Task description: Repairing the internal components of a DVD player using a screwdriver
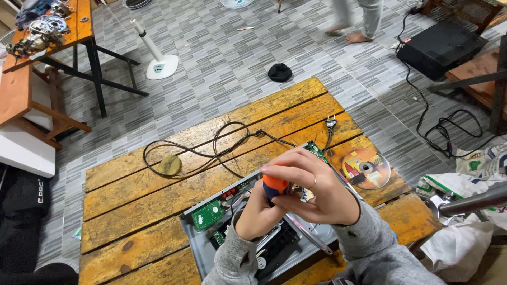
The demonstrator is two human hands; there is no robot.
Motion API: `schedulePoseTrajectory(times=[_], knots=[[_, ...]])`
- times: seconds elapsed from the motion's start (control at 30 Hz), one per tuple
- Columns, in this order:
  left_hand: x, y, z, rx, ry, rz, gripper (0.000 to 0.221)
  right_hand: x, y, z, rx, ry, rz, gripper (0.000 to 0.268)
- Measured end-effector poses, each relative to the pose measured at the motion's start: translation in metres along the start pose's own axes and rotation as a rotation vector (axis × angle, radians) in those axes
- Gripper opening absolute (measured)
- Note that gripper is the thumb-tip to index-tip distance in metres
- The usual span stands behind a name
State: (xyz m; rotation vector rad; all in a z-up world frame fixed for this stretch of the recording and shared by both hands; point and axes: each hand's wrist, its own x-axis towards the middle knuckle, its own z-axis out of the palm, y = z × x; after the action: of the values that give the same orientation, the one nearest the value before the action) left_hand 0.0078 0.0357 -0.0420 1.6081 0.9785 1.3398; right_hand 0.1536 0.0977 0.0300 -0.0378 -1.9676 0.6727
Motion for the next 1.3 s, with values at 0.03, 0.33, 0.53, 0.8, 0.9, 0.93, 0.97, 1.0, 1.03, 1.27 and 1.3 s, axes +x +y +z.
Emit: schedulePoseTrajectory(times=[0.03,0.33,0.53,0.8,0.9,0.93,0.97,1.0,1.03,1.27,1.3], knots=[[0.000,0.000,0.000,0.001,0.002,-0.001,0.016,-0.001,-0.001,-0.002,0.002,-0.001,0.000,0.040],[0.001,0.002,0.004,-0.012,0.004,-0.018,0.015,-0.003,-0.002,-0.008,-0.071,-0.144,0.019,0.037],[0.000,0.004,0.002,-0.015,0.012,-0.021,0.015,-0.004,-0.002,-0.009,-0.073,-0.156,0.041,0.039],[-0.003,0.006,-0.002,0.007,0.015,0.005,0.009,-0.001,-0.006,-0.006,-0.060,-0.144,0.060,0.040],[-0.005,0.005,-0.002,-0.011,0.000,-0.021,0.010,-0.008,-0.002,-0.003,-0.051,-0.140,0.093,0.039],[-0.003,0.005,-0.001,-0.011,0.030,-0.021,0.010,-0.008,-0.004,-0.004,-0.034,-0.163,0.085,0.039],[-0.001,0.004,0.000,-0.032,0.009,-0.004,0.009,-0.008,-0.005,-0.005,-0.041,-0.165,0.103,0.038],[-0.001,0.004,0.000,-0.047,-0.005,0.012,0.011,-0.008,-0.006,-0.005,-0.041,-0.170,0.118,0.037],[-0.004,-0.001,0.003,-0.042,0.032,0.009,0.011,-0.010,-0.005,-0.005,-0.016,-0.195,0.108,0.037],[0.001,0.005,0.005,-0.143,-0.077,0.083,0.018,-0.021,-0.003,0.001,-0.021,-0.162,0.073,0.032],[0.002,0.006,0.004,-0.170,-0.112,0.074,0.019,-0.020,-0.005,0.000,-0.055,-0.165,0.073,0.031]])
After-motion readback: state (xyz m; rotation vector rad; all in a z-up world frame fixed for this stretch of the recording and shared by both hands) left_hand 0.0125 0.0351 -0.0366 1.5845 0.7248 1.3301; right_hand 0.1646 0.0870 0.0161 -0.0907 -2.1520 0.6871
